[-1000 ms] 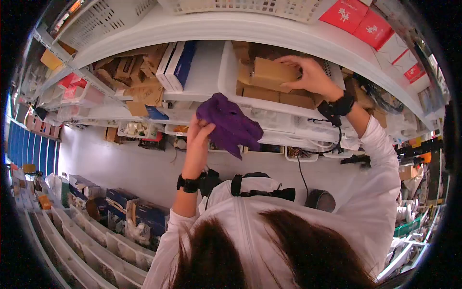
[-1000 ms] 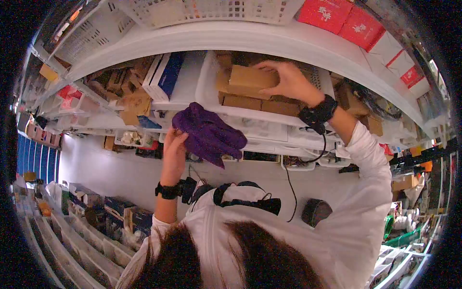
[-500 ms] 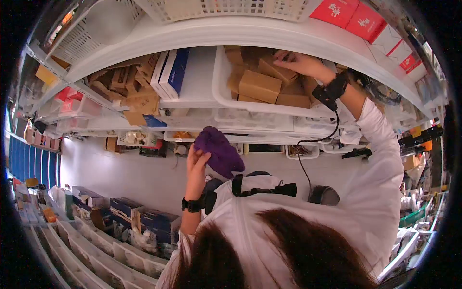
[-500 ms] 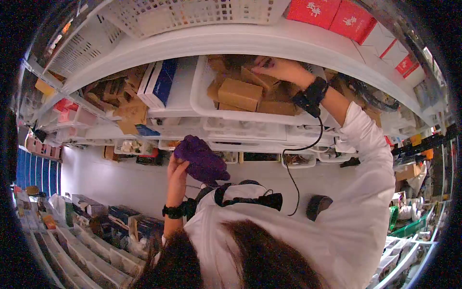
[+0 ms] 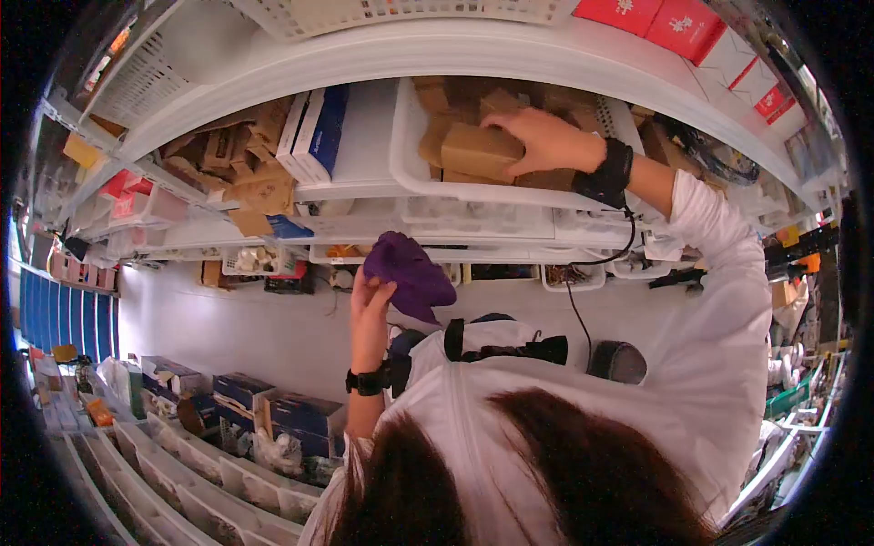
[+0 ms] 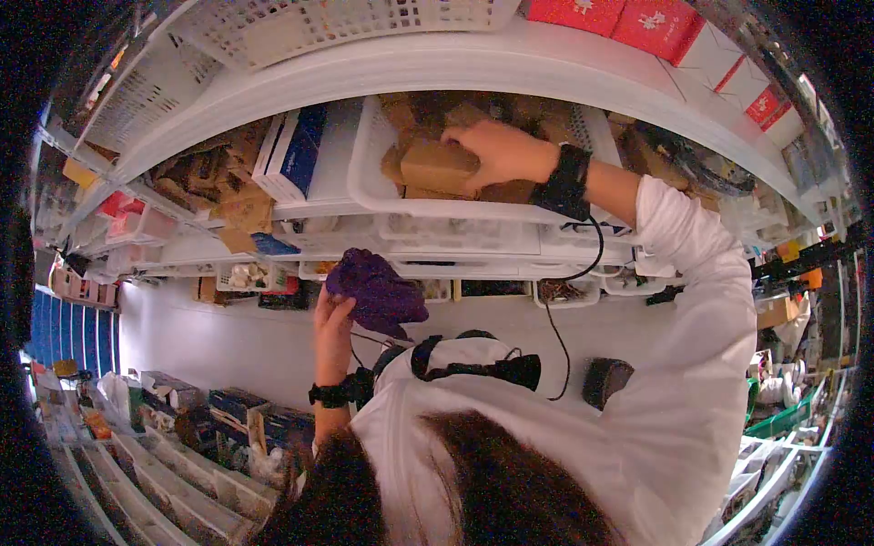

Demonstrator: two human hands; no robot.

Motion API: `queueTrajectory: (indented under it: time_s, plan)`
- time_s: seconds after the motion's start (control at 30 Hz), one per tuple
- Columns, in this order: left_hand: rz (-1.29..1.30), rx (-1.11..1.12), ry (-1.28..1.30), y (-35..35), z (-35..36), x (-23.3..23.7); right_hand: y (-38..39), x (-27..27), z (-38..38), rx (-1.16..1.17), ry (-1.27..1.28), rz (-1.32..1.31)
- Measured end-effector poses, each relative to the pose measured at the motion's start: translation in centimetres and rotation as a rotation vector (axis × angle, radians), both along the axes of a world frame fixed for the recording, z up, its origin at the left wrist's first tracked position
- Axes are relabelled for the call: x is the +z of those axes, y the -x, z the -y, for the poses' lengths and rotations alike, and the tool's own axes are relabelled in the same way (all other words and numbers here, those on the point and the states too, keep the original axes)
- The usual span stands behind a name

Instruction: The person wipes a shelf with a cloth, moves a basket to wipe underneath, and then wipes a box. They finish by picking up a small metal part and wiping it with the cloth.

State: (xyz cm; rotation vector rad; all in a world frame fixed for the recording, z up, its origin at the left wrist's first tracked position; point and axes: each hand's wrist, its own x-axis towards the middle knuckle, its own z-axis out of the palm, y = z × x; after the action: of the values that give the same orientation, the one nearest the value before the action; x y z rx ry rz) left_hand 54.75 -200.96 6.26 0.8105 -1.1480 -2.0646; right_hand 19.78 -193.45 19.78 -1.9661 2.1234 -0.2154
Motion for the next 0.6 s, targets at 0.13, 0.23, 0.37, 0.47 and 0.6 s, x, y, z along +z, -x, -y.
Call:
queueTrajectory:
  time_s: [0.13,0.23,0.37,0.47,0.6]
  plan:
    - [-0.061,-0.002,0.016,-0.1,-0.2,-0.9,2.0,0.9,0.1,-0.062,0.382,0.133]
    - [-0.049,0.022,0.017,-0.3,-0.5,-1.5,3.7,0.6,-0.6,-0.098,0.344,0.250]
    - [0.008,0.023,0.025,-0.3,-0.1,-0.5,3.6,0.7,-1.8,-0.145,0.420,0.329]
    - [-0.056,0.023,0.038,0.2,-0.2,0.0,2.8,1.4,-2.5,-0.185,0.464,0.636]
    - [-0.101,0.011,0.061,0.7,-0.3,0.3,3.8,0.4,-3.4,-0.225,0.446,0.633]
